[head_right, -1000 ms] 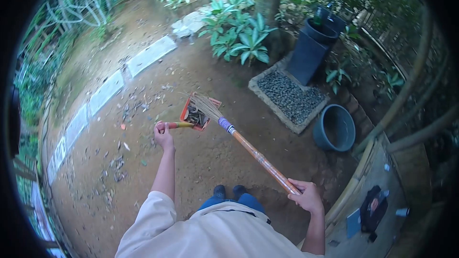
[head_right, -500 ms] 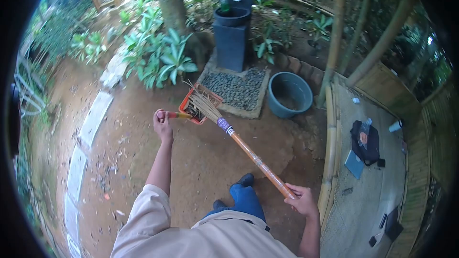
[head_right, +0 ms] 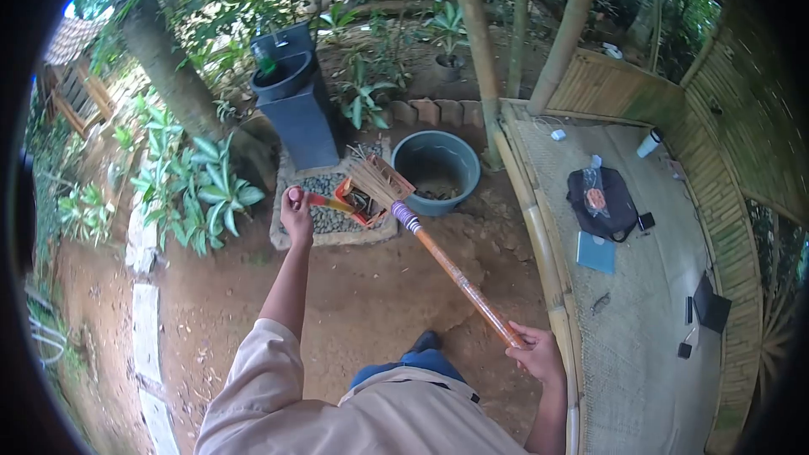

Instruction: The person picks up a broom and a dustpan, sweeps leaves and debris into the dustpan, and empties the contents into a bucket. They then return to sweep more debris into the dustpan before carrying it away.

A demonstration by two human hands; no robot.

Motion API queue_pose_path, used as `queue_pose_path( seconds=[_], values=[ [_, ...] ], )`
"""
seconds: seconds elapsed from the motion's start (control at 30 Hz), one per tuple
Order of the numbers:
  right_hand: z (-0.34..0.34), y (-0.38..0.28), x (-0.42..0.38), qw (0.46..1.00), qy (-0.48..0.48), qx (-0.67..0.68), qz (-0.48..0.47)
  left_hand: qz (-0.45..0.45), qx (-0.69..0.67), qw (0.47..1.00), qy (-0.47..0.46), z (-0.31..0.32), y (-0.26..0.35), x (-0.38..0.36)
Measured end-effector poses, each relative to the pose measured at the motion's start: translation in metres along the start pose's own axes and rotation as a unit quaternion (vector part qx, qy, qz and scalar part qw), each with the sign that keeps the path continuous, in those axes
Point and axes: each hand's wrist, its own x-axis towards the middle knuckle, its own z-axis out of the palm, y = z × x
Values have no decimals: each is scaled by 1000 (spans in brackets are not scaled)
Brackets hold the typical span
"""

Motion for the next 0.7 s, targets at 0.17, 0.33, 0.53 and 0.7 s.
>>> queue_pose_path(
  seconds=[0.17,0.33,0.53,0.7],
  values=[
    [-8,-12,15,997,75,17,12,8,11,998,-63,80,2,29],
    [1,-19,32,989,132,57,32,2,9,991,-137,151,-1,60],
    [25,-35,68,981,178,60,41,56,89,967,-232,219,-8,102],
    [66,-67,122,972,217,62,68,75,157,944,-280,266,-51,153]
  ],
)
